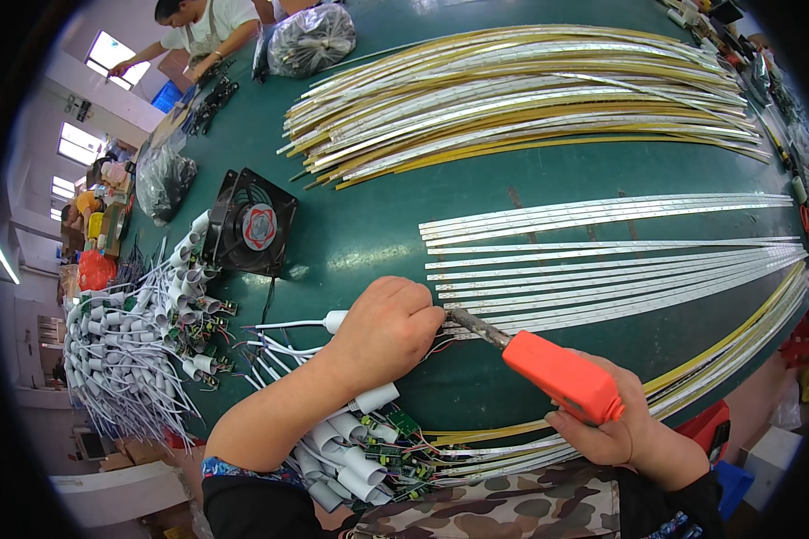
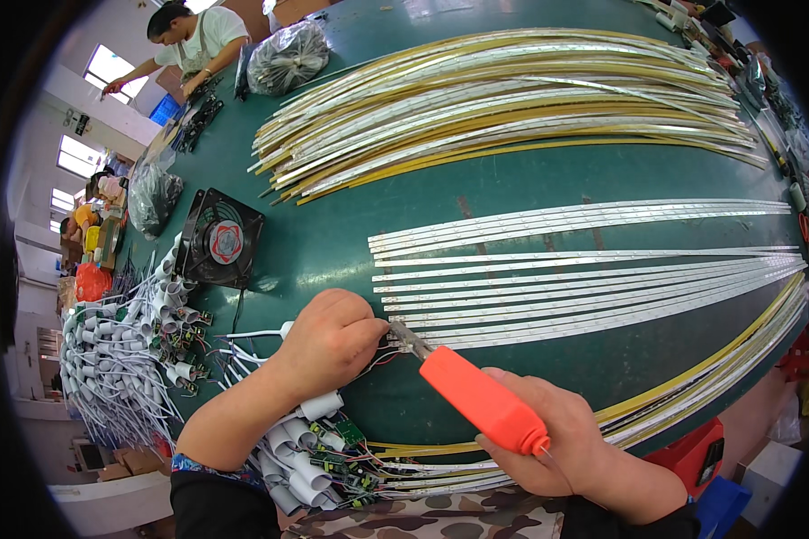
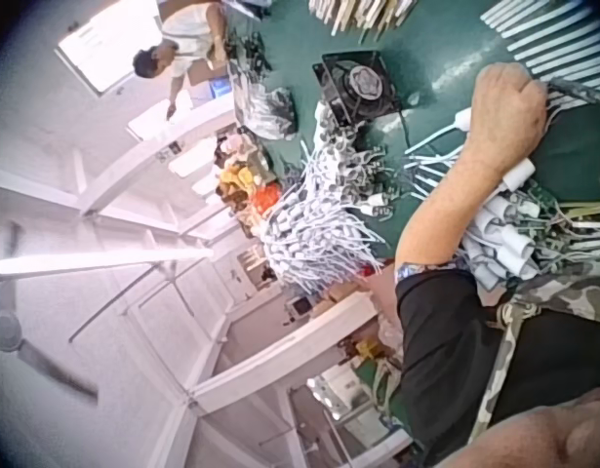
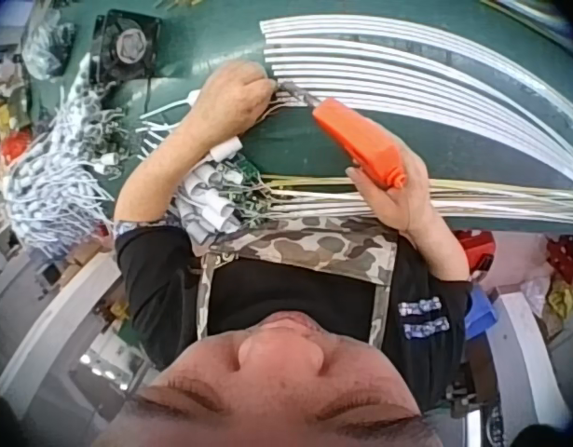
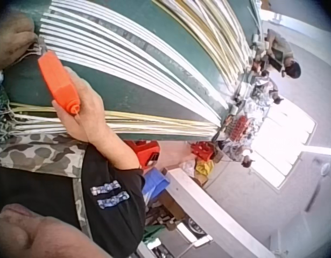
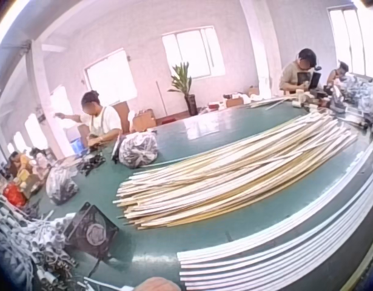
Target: The person solders wire connections from electronic socket components onto LED light strips using a handheld soldering tool.
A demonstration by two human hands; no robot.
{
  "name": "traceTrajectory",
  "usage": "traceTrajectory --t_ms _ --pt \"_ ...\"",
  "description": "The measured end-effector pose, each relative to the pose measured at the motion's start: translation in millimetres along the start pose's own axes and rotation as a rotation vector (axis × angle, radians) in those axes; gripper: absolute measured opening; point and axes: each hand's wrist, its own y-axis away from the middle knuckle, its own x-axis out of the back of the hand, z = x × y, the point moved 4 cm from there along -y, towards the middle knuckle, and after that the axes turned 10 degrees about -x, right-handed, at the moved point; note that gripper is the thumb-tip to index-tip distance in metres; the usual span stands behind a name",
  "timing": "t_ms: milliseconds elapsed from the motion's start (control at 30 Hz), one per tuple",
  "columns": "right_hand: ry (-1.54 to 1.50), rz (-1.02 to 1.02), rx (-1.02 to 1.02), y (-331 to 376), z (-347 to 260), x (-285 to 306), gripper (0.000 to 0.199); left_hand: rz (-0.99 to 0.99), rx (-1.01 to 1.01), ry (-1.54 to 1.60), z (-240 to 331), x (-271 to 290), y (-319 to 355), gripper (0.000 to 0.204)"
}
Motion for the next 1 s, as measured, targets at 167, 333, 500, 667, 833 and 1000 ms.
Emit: traceTrajectory --t_ms 167,333,500,667,833,1000 --pt "-0.045 0.025 -0.073 8.2 2.9 7.9 0.060 -0.002 -0.003 0.003 0.1 0.9 0.6 0.017" --pt "-0.069 -0.010 -0.099 8.0 -1.7 11.7 0.061 -0.012 0.009 0.011 0.5 1.6 0.4 0.017" --pt "-0.100 0.014 -0.096 9.9 1.4 10.1 0.061 -0.012 0.008 0.011 -1.0 1.1 0.3 0.017" --pt "-0.096 0.021 -0.090 5.8 -3.5 9.2 0.057 0.016 0.010 -0.004 -4.1 4.0 3.5 0.013" --pt "-0.048 0.126 -0.214 26.2 11.7 16.1 0.036 0.067 -0.063 0.013 -4.2 -9.3 -1.3 0.010" --pt "-0.237 0.176 -0.330 31.6 16.0 10.4 0.053 0.090 0.002 -0.028 -0.4 -8.5 6.7 0.010"
